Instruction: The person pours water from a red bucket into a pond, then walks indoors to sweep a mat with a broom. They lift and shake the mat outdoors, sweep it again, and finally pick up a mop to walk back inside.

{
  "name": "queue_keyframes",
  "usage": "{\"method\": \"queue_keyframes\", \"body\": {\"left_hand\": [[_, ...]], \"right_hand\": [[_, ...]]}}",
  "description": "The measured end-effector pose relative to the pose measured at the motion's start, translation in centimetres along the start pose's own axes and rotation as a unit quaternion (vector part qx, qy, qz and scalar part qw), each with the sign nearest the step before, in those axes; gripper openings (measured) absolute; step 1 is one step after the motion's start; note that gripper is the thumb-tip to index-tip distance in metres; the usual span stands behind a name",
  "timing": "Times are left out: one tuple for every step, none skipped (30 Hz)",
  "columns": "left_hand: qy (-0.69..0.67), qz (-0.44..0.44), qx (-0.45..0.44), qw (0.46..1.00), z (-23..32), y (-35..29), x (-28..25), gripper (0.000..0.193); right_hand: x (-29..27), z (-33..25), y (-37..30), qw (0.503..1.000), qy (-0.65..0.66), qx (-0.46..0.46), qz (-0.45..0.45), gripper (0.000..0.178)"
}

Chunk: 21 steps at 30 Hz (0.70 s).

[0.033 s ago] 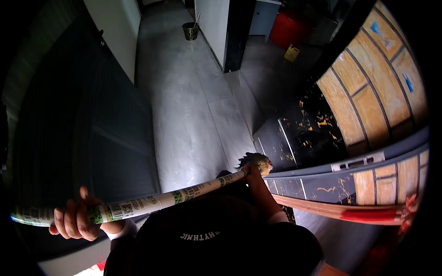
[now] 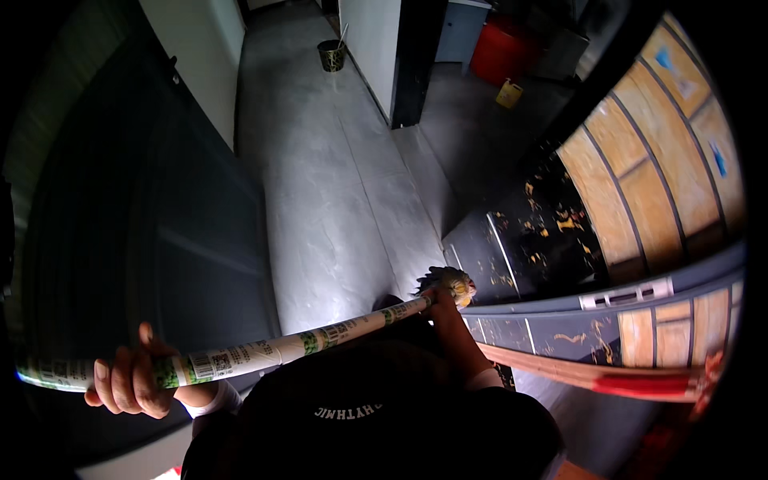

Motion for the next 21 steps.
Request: {"method": "queue_keyframes", "body": {"left_hand": [[0.002,0.002,0.021,1.000,0.2,-0.1,2.8,0.027],[-0.004,0.002,0.027,1.000,0.8,-1.1,5.5,0.027],[-0.009,0.002,0.033,0.999,1.4,-2.1,8.0,0.026],[0.004,-0.025,0.036,0.999,2.2,-3.1,10.6,0.025],[-0.002,-0.029,0.045,0.999,2.8,-3.9,13.5,0.024],[-0.020,-0.057,0.022,0.998,3.9,-4.6,16.1,0.024],[-0.021,-0.050,0.037,0.998,4.1,-4.4,18.7,0.023],[-0.023,-0.057,0.044,0.997,4.2,-5.2,22.2,0.023],[-0.017,-0.090,0.051,0.994,4.0,-5.3,24.7,0.022],[-0.002,-0.104,0.049,0.993,4.2,-5.4,26.7,0.023],[0.012,-0.117,0.048,0.992,4.2,-5.4,28.8,0.023],[0.023,-0.105,0.062,0.992,3.8,-5.6,31.2,0.023],[0.035,-0.100,0.076,0.991,3.2,-6.3,33.3,0.023],[0.042,-0.087,0.088,0.991,2.9,-6.8,35.6,0.024],[0.056,-0.067,0.074,0.993,2.7,-7.7,37.9,0.024],[0.075,-0.048,0.054,0.995,2.8,-9.1,39.9,0.024],[0.084,-0.035,0.054,0.994,2.8,-10.0,42.4,0.024],[0.090,-0.023,0.054,0.994,2.7,-10.8,44.9,0.024],[0.094,-0.006,0.052,0.994,2.8,-11.6,47.5,0.024],[0.075,0.007,0.083,0.994,2.3,-11.7,50.7,0.024],[0.055,0.019,0.114,0.992,2.0,-12.2,53.6,0.024]], "right_hand": [[0.2,-1.2,2.7,1.000,0.021,0.010,-0.010,0.033],[0.2,-2.0,4.9,0.998,0.050,0.030,-0.006,0.032],[0.2,-2.4,7.6,0.994,0.093,0.057,-0.002,0.032],[0.5,-2.6,10.8,0.979,0.183,0.089,0.011,0.031],[0.6,-4.8,13.0,0.994,0.075,0.077,0.002,0.030],[0.9,-7.0,15.5,0.997,-0.036,0.064,-0.004,0.029],[0.8,-8.3,18.6,0.998,-0.003,0.059,0.001,0.029],[1.2,-8.8,21.3,0.999,-0.032,0.020,-0.025,0.030],[1.4,-8.9,24.3,0.997,-0.061,-0.020,-0.051,0.030],[1.5,-9.8,26.5,0.997,-0.050,-0.015,-0.060,0.029],[1.6,-10.9,29.7,0.997,-0.039,-0.014,-0.069,0.027],[1.8,-11.9,32.5,0.996,-0.015,-0.008,-0.087,0.026],[2.4,-13.4,34.8,0.994,0.006,0.003,-0.108,0.025],[3.0,-11.3,39.6,0.952,0.256,0.162,-0.051,0.014],[4.5,-11.2,43.6,0.799,0.488,0.350,0.037,0.005],[5.2,-12.6,46.4,0.776,0.512,0.363,0.057,0.005],[5.9,-14.0,48.9,0.753,0.535,0.376,0.077,0.006],[6.3,-15.3,51.2,0.757,0.523,0.384,0.074,0.006],[6.6,-16.4,53.8,0.761,0.515,0.388,0.072,0.006],[6.9,-17.6,56.5,0.765,0.506,0.391,0.070,0.006],[7.0,-18.9,59.3,0.774,0.495,0.391,0.058,0.007]]}}
Point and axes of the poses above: each hand's wrist, its own y-axis towards the middle knuckle, its own x-axis out of the palm, z = x × y, the point moved 1 cm from there along y, towards the middle knuckle, and after that the axes turned 2 degrees about z, right-handed, at the moved point
